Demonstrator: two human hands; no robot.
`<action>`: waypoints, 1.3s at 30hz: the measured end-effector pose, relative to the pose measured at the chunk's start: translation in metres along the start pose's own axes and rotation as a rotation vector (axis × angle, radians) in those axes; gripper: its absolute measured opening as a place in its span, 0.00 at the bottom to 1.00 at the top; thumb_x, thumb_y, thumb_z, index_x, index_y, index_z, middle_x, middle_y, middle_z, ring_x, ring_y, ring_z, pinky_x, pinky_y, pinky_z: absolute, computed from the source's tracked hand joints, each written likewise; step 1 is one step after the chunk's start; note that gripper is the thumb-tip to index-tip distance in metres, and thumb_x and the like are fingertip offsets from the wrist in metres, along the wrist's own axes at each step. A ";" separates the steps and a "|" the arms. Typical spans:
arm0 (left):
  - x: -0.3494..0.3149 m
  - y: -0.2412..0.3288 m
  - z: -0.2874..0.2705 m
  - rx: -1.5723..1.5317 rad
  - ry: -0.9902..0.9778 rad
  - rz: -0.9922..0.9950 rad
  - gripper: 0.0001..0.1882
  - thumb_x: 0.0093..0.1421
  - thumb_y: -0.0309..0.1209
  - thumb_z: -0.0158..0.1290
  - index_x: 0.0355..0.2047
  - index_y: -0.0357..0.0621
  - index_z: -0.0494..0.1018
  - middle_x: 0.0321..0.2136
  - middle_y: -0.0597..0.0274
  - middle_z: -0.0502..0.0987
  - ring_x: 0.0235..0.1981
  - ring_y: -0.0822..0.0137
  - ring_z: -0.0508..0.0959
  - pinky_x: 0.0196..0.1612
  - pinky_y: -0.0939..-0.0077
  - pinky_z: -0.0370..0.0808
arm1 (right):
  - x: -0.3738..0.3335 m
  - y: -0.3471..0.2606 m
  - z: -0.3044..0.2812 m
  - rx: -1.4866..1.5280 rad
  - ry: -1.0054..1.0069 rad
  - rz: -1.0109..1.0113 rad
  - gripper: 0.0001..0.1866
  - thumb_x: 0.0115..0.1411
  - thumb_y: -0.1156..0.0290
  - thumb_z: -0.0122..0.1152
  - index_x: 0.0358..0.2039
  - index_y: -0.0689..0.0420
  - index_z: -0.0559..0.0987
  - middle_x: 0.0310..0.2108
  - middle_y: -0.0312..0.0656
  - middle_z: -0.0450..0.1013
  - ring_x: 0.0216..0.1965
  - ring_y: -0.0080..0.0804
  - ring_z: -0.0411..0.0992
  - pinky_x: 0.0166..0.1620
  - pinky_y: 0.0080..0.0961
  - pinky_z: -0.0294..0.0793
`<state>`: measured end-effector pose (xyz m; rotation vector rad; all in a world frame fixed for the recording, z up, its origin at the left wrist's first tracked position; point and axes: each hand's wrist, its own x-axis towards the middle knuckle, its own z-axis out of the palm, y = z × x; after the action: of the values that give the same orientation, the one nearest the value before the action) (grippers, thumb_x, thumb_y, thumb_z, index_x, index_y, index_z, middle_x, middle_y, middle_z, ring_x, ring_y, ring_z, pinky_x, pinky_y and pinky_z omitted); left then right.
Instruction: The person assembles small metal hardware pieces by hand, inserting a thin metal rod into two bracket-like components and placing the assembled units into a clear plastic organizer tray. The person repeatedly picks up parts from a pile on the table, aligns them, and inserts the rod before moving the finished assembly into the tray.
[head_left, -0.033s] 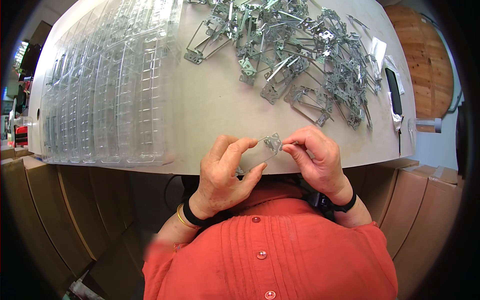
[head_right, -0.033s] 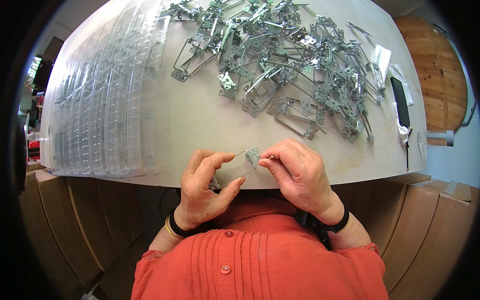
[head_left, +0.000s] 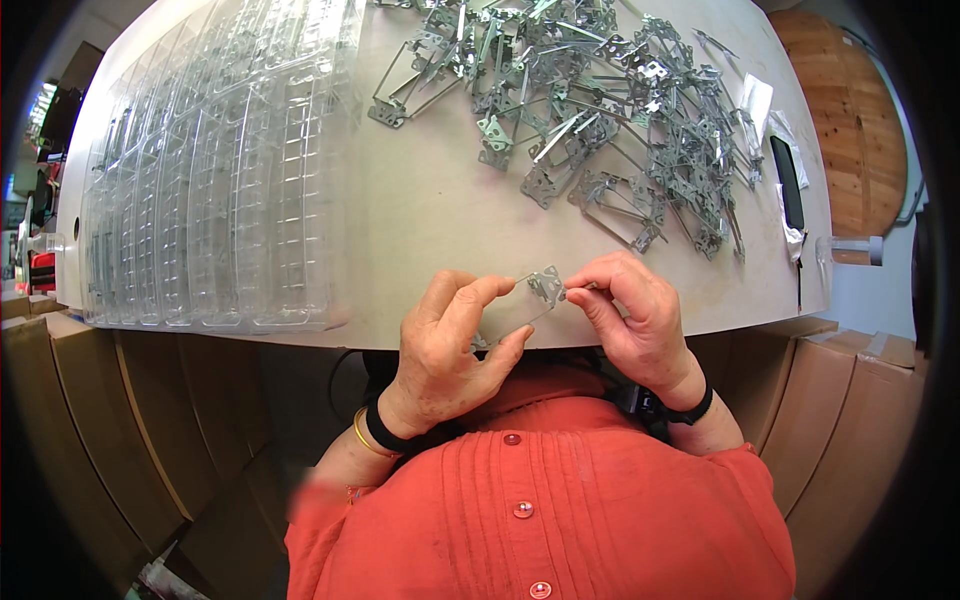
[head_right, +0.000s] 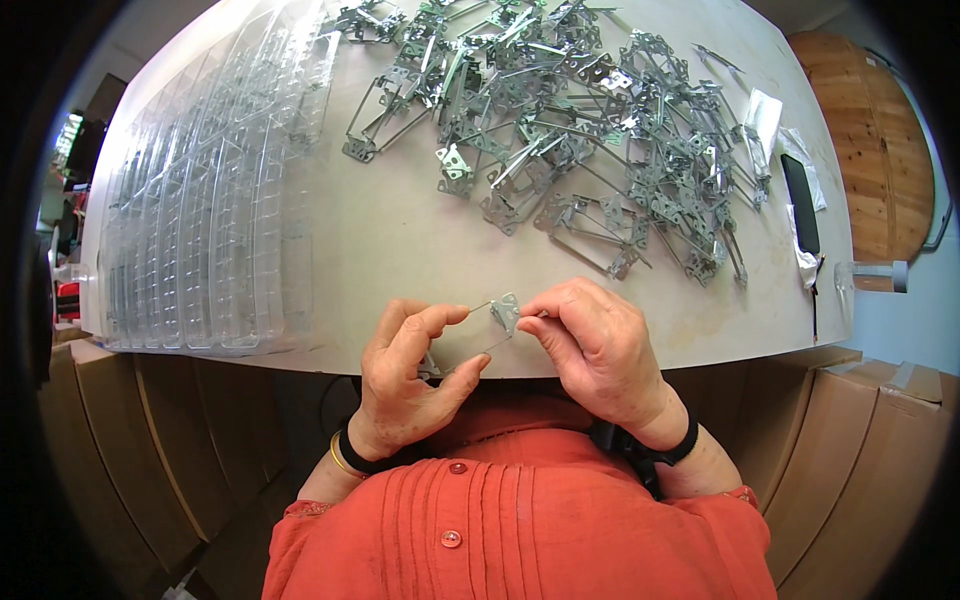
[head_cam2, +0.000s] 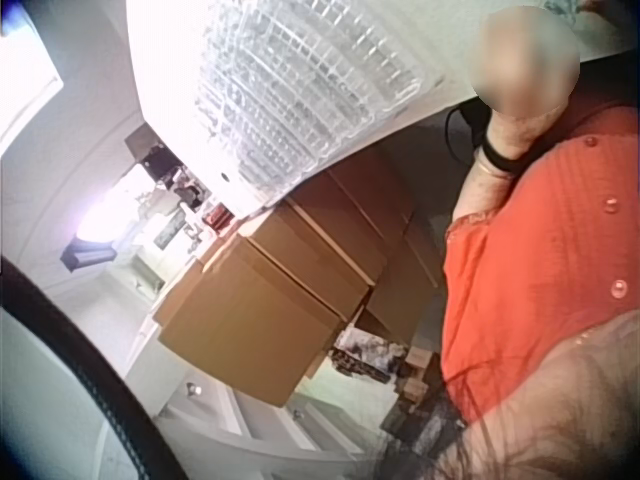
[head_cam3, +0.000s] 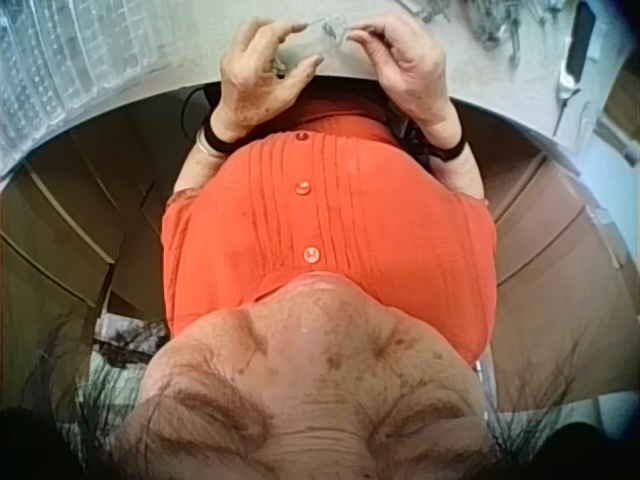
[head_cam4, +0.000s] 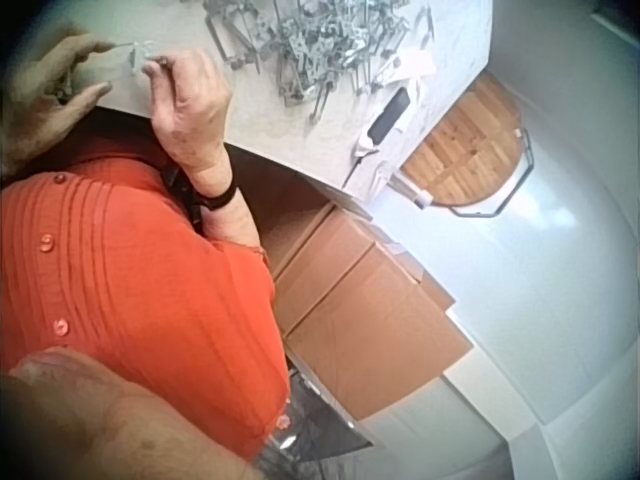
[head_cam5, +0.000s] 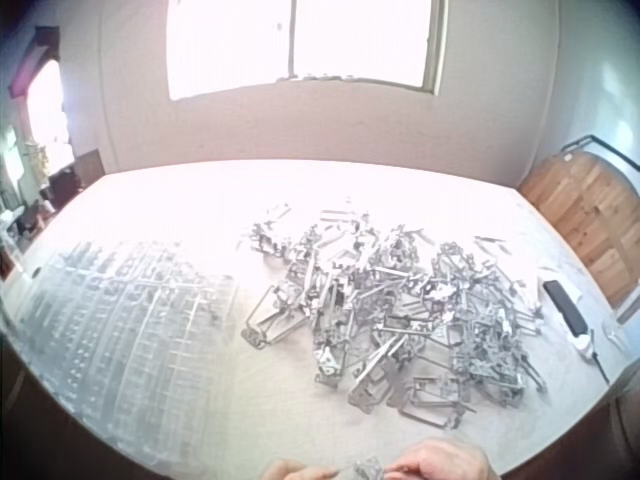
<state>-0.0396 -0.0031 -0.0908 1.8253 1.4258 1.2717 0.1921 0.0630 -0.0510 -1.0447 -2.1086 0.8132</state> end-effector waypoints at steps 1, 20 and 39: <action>0.000 0.000 0.000 0.002 -0.001 0.001 0.28 0.49 0.22 0.77 0.52 0.39 0.81 0.40 0.56 0.80 0.34 0.63 0.78 0.35 0.70 0.77 | 0.000 0.000 0.000 0.000 0.001 -0.006 0.08 0.63 0.79 0.76 0.39 0.59 0.83 0.32 0.41 0.79 0.30 0.39 0.76 0.34 0.33 0.76; 0.000 0.000 -0.001 0.000 -0.014 -0.003 0.29 0.49 0.22 0.77 0.52 0.39 0.81 0.40 0.56 0.80 0.34 0.64 0.78 0.35 0.70 0.77 | 0.002 0.001 -0.001 0.007 -0.019 0.001 0.08 0.61 0.76 0.79 0.36 0.57 0.84 0.29 0.39 0.77 0.27 0.36 0.73 0.32 0.33 0.72; 0.002 0.005 -0.001 0.022 -0.021 -0.002 0.29 0.50 0.24 0.77 0.53 0.39 0.81 0.40 0.56 0.81 0.34 0.61 0.79 0.35 0.68 0.77 | -0.007 0.003 -0.002 0.128 -0.083 0.192 0.05 0.71 0.76 0.70 0.44 0.60 0.81 0.30 0.43 0.80 0.27 0.33 0.76 0.32 0.30 0.74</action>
<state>-0.0382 -0.0028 -0.0856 1.8457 1.4355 1.2371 0.1978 0.0591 -0.0541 -1.1738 -2.0153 1.0869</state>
